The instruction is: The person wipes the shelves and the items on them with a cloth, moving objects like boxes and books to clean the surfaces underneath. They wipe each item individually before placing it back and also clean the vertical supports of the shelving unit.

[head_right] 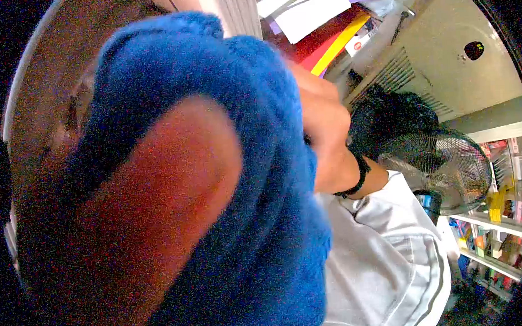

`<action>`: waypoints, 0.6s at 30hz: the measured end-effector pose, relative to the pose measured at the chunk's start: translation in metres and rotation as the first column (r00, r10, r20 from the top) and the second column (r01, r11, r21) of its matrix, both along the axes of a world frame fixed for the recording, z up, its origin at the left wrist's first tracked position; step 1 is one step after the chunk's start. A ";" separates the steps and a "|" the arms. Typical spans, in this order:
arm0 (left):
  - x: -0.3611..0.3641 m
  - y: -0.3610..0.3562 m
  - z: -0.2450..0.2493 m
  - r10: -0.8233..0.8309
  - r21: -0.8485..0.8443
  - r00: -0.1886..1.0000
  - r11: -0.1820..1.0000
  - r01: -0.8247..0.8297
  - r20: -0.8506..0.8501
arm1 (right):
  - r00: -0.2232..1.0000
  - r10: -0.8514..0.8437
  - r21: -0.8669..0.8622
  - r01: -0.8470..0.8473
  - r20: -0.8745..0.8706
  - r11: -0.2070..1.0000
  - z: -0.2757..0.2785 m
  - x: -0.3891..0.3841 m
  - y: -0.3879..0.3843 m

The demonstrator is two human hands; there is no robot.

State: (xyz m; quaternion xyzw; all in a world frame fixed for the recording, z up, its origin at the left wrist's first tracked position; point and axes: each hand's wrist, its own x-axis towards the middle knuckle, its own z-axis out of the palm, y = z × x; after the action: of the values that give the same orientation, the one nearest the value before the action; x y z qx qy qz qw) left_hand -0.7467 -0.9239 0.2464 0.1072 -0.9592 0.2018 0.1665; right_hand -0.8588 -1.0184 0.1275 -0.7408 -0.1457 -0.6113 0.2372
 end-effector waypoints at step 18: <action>-0.026 -0.109 -0.133 0.348 0.193 0.313 0.881 -0.432 -0.884 | 0.586 -0.804 0.056 0.810 -0.103 0.583 0.003 -0.037 -0.072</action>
State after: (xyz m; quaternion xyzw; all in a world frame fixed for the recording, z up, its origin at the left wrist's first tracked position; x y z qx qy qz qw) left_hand -0.7725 -1.0333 0.1135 0.4191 -0.6534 0.1842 0.6028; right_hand -0.8961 -1.0908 0.1309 -0.7336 0.2442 -0.6337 -0.0259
